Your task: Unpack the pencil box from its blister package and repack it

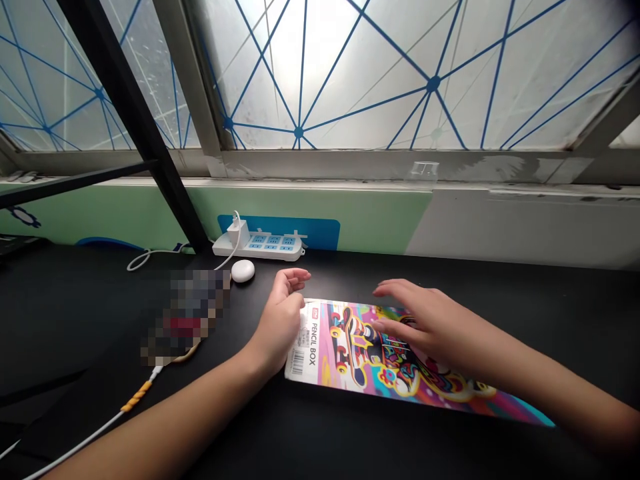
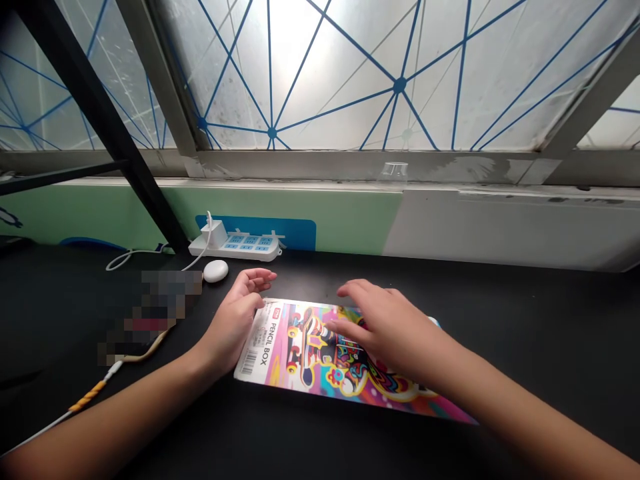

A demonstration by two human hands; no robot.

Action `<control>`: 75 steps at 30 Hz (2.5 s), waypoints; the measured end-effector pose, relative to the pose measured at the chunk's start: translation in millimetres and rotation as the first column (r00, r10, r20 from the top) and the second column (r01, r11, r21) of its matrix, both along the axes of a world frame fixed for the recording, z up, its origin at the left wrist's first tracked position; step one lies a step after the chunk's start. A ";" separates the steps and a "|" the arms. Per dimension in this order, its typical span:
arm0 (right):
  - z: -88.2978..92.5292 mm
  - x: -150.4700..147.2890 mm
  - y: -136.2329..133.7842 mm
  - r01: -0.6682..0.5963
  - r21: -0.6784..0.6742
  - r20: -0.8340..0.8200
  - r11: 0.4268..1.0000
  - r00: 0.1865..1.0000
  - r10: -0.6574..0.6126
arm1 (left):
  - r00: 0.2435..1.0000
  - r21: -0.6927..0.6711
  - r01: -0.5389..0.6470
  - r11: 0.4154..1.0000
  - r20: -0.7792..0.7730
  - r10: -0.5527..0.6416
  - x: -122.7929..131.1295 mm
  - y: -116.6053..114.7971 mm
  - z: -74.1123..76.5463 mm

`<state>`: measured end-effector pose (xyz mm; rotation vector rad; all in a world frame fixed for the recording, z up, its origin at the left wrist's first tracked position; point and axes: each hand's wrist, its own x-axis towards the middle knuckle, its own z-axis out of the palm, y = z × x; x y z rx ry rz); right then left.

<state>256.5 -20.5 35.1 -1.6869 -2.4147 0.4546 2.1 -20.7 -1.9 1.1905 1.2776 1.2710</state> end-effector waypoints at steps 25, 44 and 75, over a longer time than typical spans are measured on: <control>-20.7 53.5 -12.4 0.222 -0.037 -0.130 0.974 0.966 -0.225 | 0.991 -0.194 0.007 0.981 0.130 0.019 5.2 9.8 -1.1; -15.3 63.7 -32.9 -0.021 0.861 -0.023 0.508 0.997 0.079 | 0.980 0.185 0.198 0.963 -0.025 -0.197 -0.3 -8.0 17.7; -40.6 54.9 -16.5 -0.084 0.190 -0.240 0.978 0.962 0.129 | 0.288 0.072 0.674 0.735 -0.942 -0.171 -22.9 4.5 10.1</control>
